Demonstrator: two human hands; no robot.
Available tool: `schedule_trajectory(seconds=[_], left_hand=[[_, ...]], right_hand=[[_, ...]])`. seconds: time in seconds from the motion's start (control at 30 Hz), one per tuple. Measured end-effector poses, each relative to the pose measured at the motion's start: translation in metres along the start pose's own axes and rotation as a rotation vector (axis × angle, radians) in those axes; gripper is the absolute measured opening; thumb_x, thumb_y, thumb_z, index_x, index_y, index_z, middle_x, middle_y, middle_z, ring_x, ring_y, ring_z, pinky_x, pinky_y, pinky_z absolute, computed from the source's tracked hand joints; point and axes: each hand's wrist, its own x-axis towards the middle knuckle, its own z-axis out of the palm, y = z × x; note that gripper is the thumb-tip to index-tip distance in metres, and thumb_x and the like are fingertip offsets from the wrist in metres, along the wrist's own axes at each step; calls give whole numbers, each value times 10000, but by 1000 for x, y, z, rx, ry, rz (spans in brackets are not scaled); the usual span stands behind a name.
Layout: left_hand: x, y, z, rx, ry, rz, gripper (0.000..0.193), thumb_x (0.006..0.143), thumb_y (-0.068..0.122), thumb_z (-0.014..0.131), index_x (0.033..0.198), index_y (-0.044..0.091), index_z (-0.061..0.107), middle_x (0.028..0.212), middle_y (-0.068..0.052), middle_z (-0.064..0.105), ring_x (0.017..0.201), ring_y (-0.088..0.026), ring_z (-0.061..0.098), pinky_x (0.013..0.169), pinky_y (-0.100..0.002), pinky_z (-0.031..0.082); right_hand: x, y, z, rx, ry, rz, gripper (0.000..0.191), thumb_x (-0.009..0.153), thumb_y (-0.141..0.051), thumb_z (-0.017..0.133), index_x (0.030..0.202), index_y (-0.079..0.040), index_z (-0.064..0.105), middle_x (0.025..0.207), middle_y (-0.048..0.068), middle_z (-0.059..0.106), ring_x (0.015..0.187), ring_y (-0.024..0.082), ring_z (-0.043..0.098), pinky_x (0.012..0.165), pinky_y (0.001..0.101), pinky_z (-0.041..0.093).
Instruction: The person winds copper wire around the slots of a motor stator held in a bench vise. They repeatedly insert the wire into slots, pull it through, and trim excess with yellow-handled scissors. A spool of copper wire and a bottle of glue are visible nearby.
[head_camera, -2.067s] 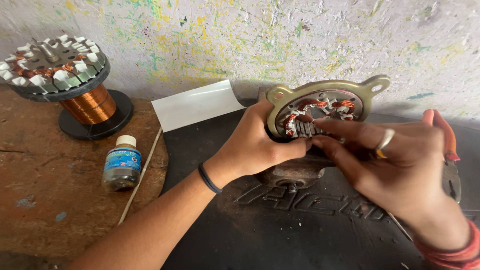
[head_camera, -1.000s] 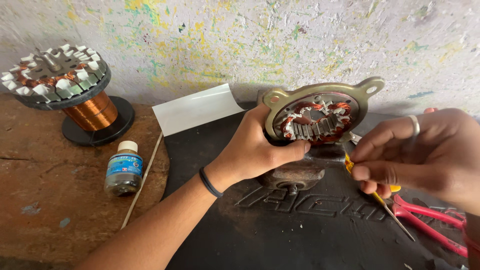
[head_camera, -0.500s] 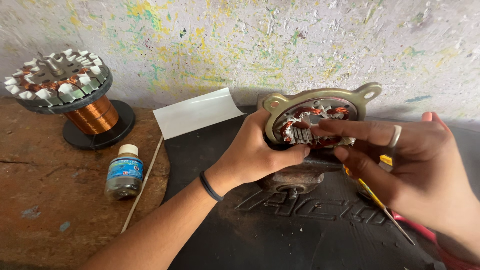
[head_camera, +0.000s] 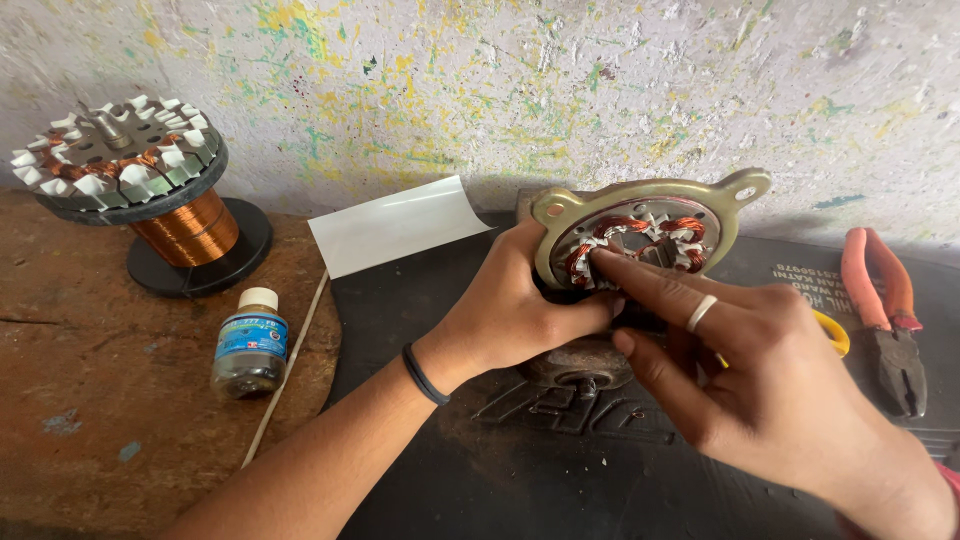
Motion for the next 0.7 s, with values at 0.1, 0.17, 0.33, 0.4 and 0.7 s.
schedule_trajectory(seconds=[0.1, 0.17, 0.33, 0.4, 0.7], left_hand=[[-1, 0, 0, 27, 19, 34, 406, 834, 56, 813, 1213, 26, 670, 1095, -16, 712, 1012, -71, 652, 917, -264, 573], [-1, -1, 1, 19, 22, 32, 408, 836, 60, 804, 1217, 29, 662, 1108, -11, 710, 1029, -70, 656, 928, -265, 572], [0, 0, 0, -35, -11, -41, 368, 863, 75, 790, 1210, 21, 682, 1091, -27, 740, 1008, -87, 682, 926, -281, 588], [-1, 1, -2, -18, 1, -58, 372, 855, 84, 795, 1206, 17, 693, 1097, -34, 753, 1006, -95, 696, 924, -287, 593], [-3, -3, -4, -4, 9, -5, 439, 859, 89, 806, 1269, 16, 668, 1168, -49, 743, 1085, -111, 686, 1008, -295, 575]], right_hand=[[-1, 1, -3, -34, -64, 50, 615, 851, -104, 677, 1462, -133, 611, 710, 89, 756, 433, 181, 639, 468, 339, 463], [-1, 3, -6, 4, -72, 89, 587, 934, -93, 626, 1515, -133, 552, 687, 45, 729, 525, 138, 665, 541, 304, 511], [-3, 1, -4, -5, 140, -29, 435, 899, -120, 691, 1325, -52, 631, 967, 45, 807, 687, 121, 695, 651, 260, 544], [-4, -4, 0, -142, 239, 107, 416, 829, -167, 790, 1213, -47, 685, 882, 7, 819, 630, 115, 673, 634, 275, 509], [-1, -13, -1, -332, 339, 59, 43, 778, -120, 804, 800, -98, 774, 736, 35, 755, 590, 142, 668, 934, 530, 449]])
